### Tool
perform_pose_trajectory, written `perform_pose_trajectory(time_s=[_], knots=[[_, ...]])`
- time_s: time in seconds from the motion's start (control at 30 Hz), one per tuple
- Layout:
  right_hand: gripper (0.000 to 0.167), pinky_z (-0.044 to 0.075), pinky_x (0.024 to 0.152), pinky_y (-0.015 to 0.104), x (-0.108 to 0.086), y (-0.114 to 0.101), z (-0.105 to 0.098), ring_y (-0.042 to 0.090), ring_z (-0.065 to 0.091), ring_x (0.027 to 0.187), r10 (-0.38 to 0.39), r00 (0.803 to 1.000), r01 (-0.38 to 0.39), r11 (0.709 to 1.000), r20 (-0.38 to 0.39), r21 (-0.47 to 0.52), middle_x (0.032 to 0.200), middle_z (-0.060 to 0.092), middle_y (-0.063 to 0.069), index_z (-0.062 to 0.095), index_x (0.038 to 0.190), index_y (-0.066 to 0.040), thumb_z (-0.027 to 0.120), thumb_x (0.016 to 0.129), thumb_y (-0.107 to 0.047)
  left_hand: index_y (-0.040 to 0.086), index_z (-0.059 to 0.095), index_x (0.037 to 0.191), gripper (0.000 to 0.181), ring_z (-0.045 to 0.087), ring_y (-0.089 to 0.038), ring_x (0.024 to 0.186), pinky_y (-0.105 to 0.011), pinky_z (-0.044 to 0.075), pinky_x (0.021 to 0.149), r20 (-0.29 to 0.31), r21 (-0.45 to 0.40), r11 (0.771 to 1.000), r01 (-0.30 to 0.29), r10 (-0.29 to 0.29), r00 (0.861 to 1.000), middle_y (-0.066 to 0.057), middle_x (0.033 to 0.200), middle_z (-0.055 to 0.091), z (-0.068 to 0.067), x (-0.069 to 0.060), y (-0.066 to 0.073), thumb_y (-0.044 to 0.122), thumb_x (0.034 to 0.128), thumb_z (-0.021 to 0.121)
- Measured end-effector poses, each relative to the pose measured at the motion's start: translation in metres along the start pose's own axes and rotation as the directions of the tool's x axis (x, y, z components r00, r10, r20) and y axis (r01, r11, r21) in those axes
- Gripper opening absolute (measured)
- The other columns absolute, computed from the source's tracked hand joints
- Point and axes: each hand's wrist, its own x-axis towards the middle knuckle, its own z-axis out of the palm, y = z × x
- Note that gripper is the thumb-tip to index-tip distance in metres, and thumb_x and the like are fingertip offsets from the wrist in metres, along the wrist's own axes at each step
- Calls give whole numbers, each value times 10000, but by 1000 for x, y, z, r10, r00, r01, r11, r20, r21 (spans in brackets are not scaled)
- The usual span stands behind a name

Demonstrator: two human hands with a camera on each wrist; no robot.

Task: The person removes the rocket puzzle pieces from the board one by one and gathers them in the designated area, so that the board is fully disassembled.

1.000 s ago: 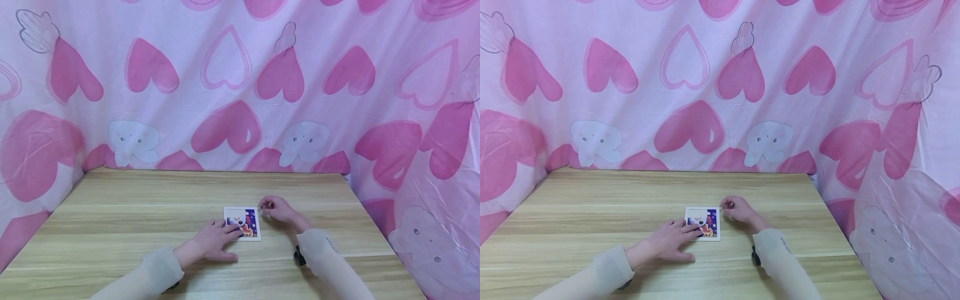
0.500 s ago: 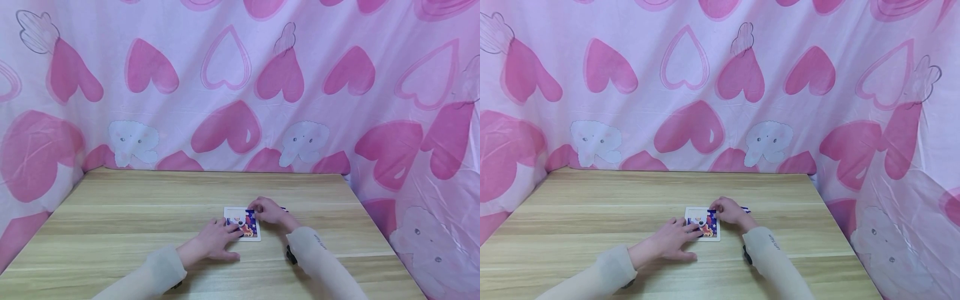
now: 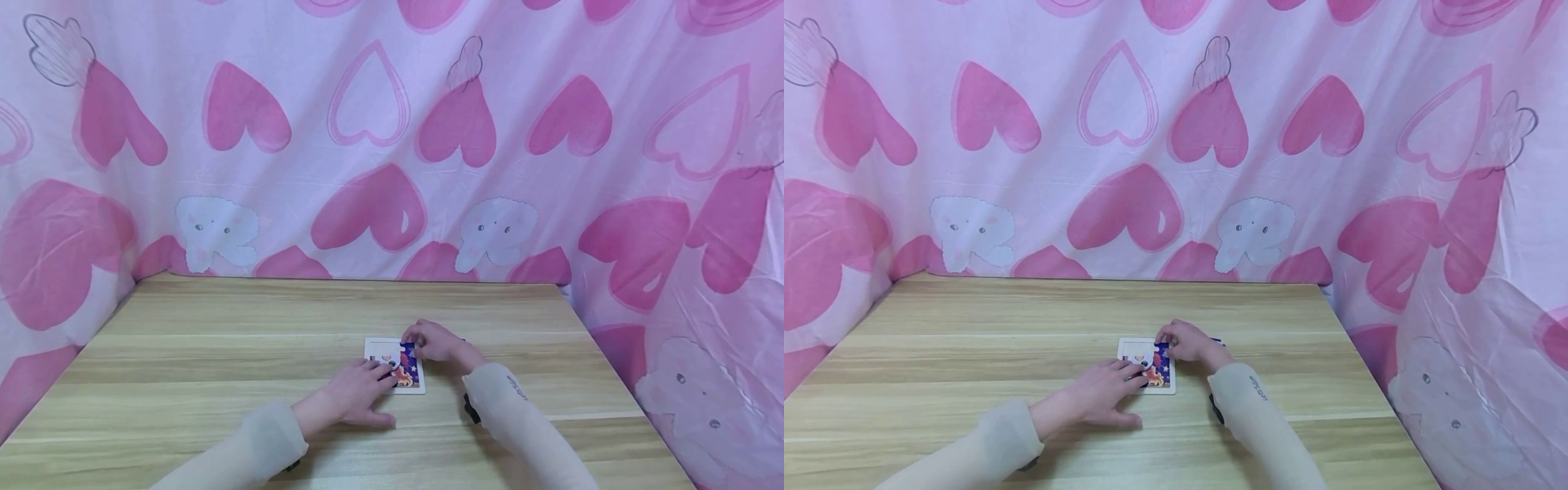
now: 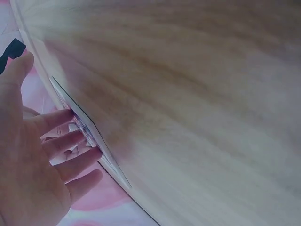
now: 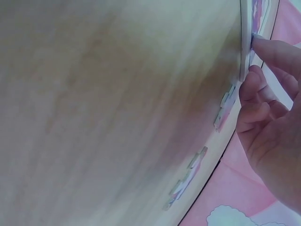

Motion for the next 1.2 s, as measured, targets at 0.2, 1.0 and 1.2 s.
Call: perform_pose_trajectory(time_s=[0.2, 1.0, 1.2], knots=[[307, 408, 711, 298, 2, 1, -1, 143, 471, 755, -28, 999, 29, 999, 15, -37, 854, 483, 37, 609, 998, -105, 615, 724, 33, 269, 342, 1364, 746, 400, -313, 1142, -480, 354, 870, 28, -42, 999, 14, -12, 1000, 26, 1394, 307, 2, 2, 2, 704, 759, 377], [325, 419, 761, 353, 1, -4, -4, 181, 499, 830, 11, 999, -17, 987, 41, 157, 922, 538, 20, 549, 986, -111, 534, 748, 110, 345, 357, 1343, 722, 413, -253, 1103, -476, 333, 866, 34, 12, 999, 40, -41, 999, 72, 1364, 353, 6, 8, 6, 747, 745, 300], [309, 404, 784, 374, -2, -1, -2, 171, 498, 842, -8, 1000, 4, 978, 21, 211, 907, 544, 0, 549, 1004, -132, 496, 785, 79, 347, 346, 1348, 725, 398, -271, 1128, -490, 320, 882, 55, -3, 999, 48, -48, 997, 69, 1370, 344, 5, 8, 6, 747, 746, 298]])
